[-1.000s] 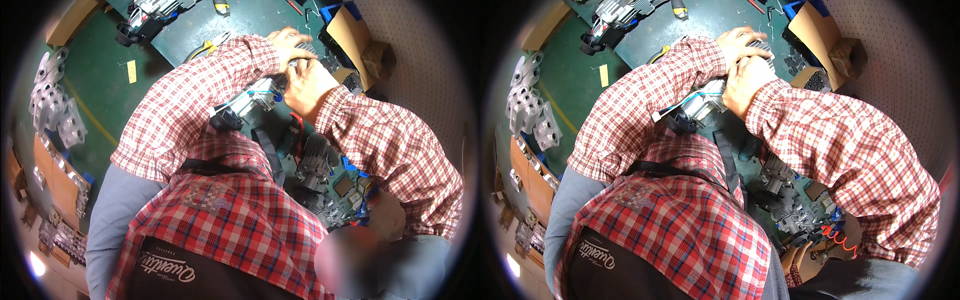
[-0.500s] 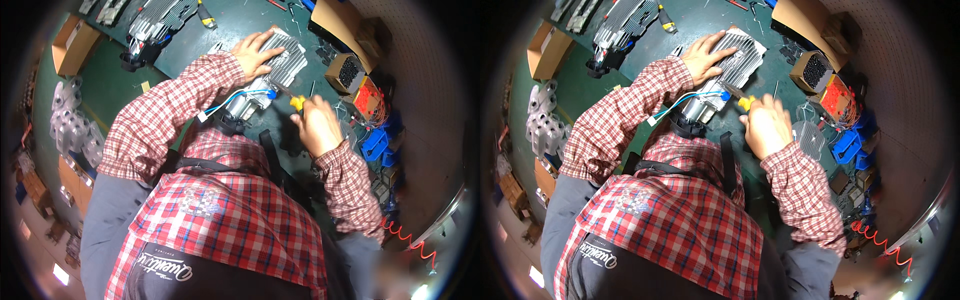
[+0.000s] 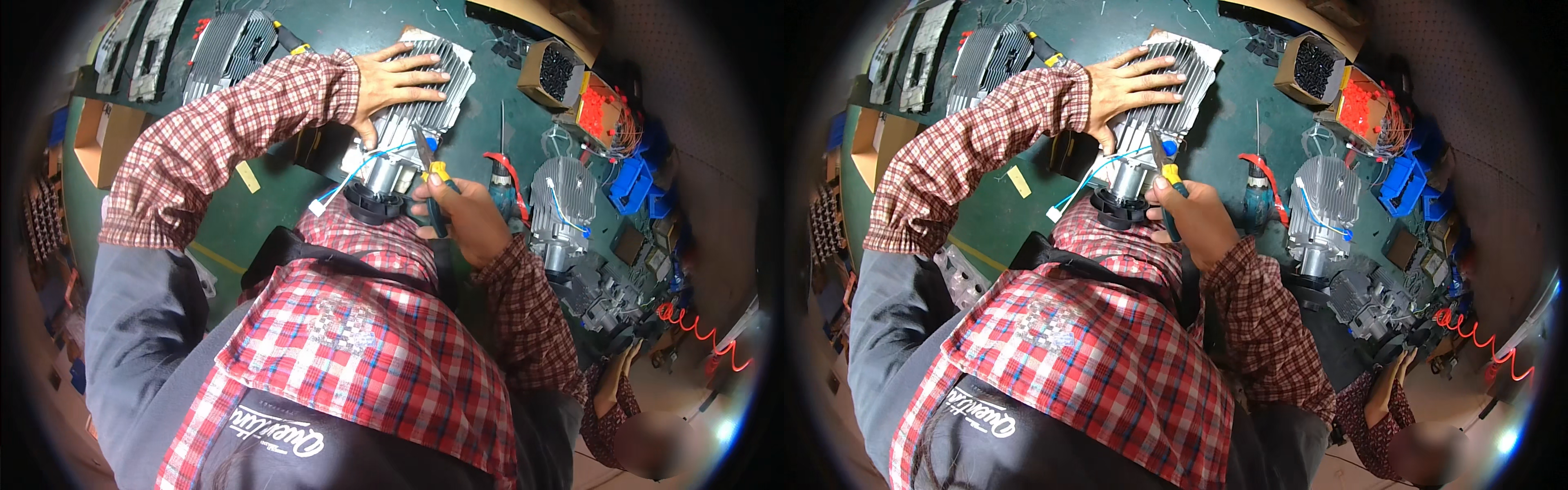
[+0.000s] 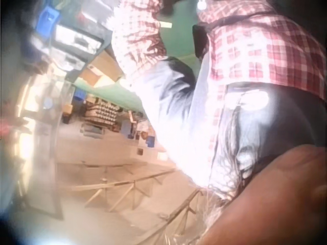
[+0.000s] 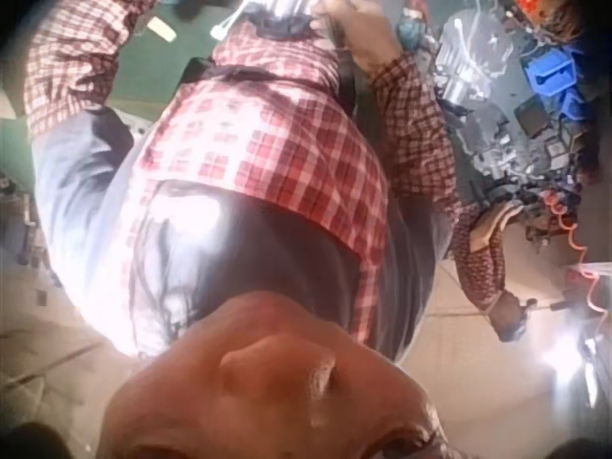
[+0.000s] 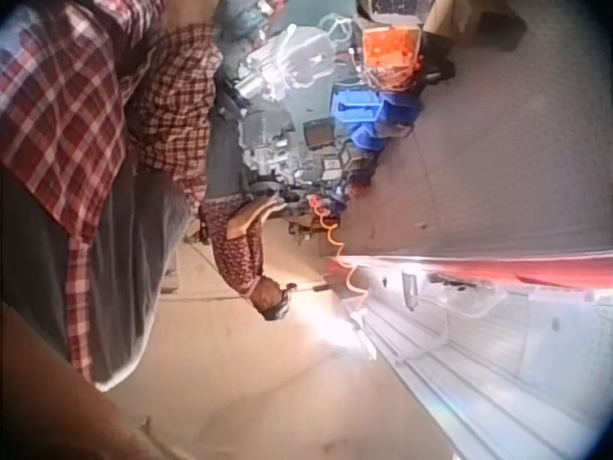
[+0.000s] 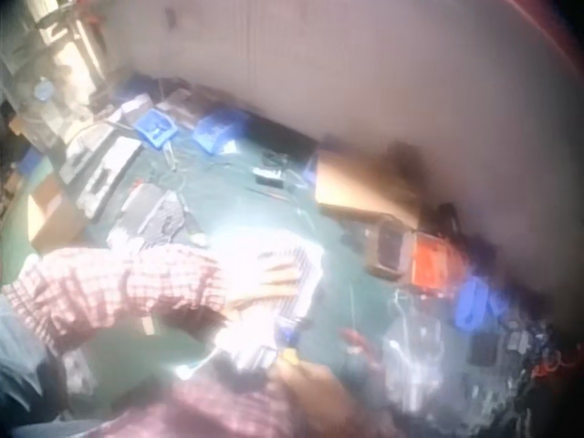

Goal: The person assembles a silver finned electronic component on a green workbench. They connect wires, insert screws, and use a cordless drill to tighten fasteners. The person also picks up a small metal piece from a box and places it on the component before continuing to secure it with the drill.

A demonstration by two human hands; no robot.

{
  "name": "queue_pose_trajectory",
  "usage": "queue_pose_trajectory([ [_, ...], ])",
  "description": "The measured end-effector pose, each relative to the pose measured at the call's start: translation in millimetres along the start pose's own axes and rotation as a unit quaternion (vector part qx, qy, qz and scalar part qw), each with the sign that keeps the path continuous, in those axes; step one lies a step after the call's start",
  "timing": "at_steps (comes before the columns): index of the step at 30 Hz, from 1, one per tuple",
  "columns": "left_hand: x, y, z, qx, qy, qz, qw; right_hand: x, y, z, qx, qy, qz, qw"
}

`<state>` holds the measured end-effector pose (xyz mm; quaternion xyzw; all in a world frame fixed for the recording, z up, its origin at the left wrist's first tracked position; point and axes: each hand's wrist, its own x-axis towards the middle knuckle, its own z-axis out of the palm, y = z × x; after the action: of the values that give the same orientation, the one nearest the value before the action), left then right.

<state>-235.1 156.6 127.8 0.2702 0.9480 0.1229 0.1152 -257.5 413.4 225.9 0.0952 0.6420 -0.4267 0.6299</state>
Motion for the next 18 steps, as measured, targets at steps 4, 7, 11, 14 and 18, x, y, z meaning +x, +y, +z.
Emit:
queue_pose_trajectory([
  [4, 8, 0, 7, -0.021, 0.03, 0.012, 0.999, -2, -10, 4, -0.063, 0.021, 0.034, 0.997],
  [7, 12, -2, 8, -0.023, 0.026, 0.007, 0.999, -3, -21, 5, -0.076, 0.045, 0.061, 0.994],
  [11, 16, -2, 4, -0.026, 0.041, 0.009, 0.999, -7, -40, 9, -0.073, 0.054, 0.086, 0.992],
  [14, 25, 8, 8, -0.043, 0.043, 0.001, 0.998, -9, -44, 6, -0.115, 0.06, 0.107, 0.986],
  [18, 27, 8, 7, -0.069, 0.069, 0.005, 0.995, -5, -57, 10, -0.109, 0.084, 0.135, 0.981],
])
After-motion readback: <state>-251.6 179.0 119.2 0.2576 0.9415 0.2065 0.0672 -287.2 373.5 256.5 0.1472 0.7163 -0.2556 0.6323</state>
